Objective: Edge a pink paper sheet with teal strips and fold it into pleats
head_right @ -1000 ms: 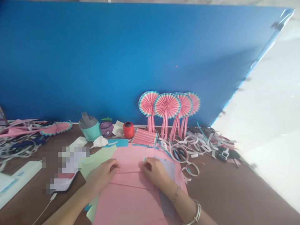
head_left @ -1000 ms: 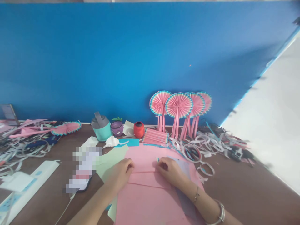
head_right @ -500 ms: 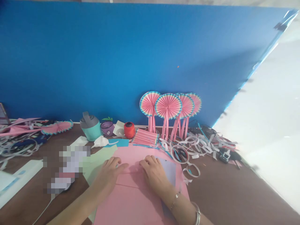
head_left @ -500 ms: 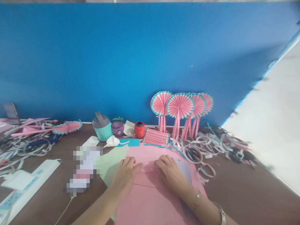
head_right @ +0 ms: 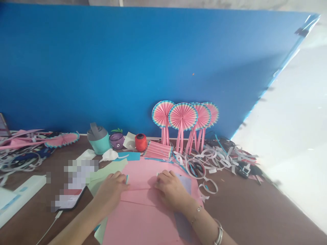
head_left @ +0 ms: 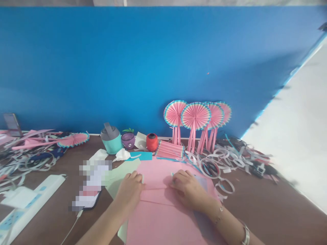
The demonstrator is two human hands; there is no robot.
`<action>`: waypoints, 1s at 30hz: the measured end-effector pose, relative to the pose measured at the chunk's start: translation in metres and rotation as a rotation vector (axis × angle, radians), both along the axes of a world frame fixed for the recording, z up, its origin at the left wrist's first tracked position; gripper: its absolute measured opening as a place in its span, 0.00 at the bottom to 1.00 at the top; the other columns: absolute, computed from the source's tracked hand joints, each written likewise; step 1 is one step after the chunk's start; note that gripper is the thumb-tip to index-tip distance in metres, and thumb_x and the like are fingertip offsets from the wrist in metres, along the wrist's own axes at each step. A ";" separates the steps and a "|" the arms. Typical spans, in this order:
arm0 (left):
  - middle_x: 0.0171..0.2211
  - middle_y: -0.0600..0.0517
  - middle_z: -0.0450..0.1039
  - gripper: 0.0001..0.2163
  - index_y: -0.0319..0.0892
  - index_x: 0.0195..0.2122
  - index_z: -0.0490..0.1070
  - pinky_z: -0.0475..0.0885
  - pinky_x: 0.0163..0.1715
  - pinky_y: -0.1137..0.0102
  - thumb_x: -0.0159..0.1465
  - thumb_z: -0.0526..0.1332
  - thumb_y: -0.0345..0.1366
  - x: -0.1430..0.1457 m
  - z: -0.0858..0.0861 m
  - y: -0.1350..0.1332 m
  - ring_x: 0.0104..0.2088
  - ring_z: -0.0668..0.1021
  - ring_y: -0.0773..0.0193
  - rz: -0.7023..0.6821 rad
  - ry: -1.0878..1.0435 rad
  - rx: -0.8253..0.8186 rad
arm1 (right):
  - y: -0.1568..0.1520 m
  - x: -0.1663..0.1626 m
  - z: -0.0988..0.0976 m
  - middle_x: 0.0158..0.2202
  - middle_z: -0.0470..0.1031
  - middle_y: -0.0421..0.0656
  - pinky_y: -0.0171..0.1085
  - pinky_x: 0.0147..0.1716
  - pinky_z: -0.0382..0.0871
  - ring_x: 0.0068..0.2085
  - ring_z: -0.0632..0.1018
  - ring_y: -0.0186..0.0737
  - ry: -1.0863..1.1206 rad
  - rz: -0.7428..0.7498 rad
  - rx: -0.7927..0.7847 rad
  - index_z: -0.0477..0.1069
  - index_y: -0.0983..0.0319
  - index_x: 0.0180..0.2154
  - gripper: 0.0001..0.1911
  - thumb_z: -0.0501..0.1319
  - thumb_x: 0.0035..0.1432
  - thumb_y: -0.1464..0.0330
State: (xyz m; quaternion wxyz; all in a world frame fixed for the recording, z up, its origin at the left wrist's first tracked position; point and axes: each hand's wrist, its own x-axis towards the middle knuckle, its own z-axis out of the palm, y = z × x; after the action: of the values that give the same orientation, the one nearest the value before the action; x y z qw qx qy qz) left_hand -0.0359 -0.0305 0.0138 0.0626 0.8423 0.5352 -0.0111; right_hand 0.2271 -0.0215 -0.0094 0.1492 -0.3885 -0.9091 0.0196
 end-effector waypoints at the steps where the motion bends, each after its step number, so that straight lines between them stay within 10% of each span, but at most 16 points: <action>1: 0.34 0.47 0.74 0.16 0.44 0.27 0.77 0.62 0.38 0.62 0.57 0.54 0.18 -0.001 -0.001 0.001 0.40 0.70 0.57 0.017 -0.016 -0.001 | -0.001 0.000 0.000 0.37 0.73 0.42 0.40 0.39 0.58 0.41 0.70 0.40 -0.002 0.002 0.016 0.76 0.57 0.38 0.12 0.59 0.56 0.77; 10: 0.37 0.47 0.73 0.15 0.43 0.37 0.73 0.69 0.43 0.62 0.57 0.49 0.25 -0.011 -0.008 0.004 0.42 0.74 0.56 0.281 -0.676 0.433 | 0.002 0.002 -0.004 0.34 0.76 0.45 0.39 0.37 0.68 0.37 0.74 0.40 0.344 -0.097 0.032 0.77 0.57 0.41 0.14 0.53 0.63 0.72; 16: 0.24 0.54 0.71 0.15 0.39 0.41 0.74 0.64 0.24 0.73 0.62 0.56 0.45 0.012 -0.009 -0.007 0.24 0.71 0.66 0.294 -1.031 -0.376 | -0.005 -0.008 0.000 0.34 0.76 0.44 0.36 0.36 0.72 0.36 0.77 0.38 0.609 -0.111 -0.100 0.77 0.56 0.41 0.12 0.54 0.64 0.69; 20: 0.24 0.54 0.70 0.18 0.39 0.36 0.74 0.64 0.24 0.75 0.60 0.60 0.51 0.028 -0.006 -0.012 0.25 0.70 0.68 0.294 -1.244 -0.500 | -0.010 -0.014 -0.002 0.34 0.75 0.44 0.37 0.35 0.70 0.35 0.75 0.38 0.494 0.051 0.099 0.75 0.58 0.45 0.13 0.55 0.64 0.73; 30: 0.26 0.51 0.73 0.13 0.42 0.30 0.72 0.69 0.32 0.70 0.65 0.54 0.42 0.027 -0.019 -0.013 0.29 0.74 0.62 0.290 -1.044 -0.013 | -0.017 -0.023 0.001 0.33 0.74 0.44 0.38 0.34 0.66 0.35 0.72 0.40 0.192 0.190 0.073 0.71 0.59 0.45 0.13 0.53 0.63 0.75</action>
State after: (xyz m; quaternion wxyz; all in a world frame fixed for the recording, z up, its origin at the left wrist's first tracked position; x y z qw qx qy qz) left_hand -0.0087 -0.0436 -0.0048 0.3264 0.6529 0.5437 0.4143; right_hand 0.2045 -0.0386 -0.0086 0.2470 -0.2913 -0.9234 0.0378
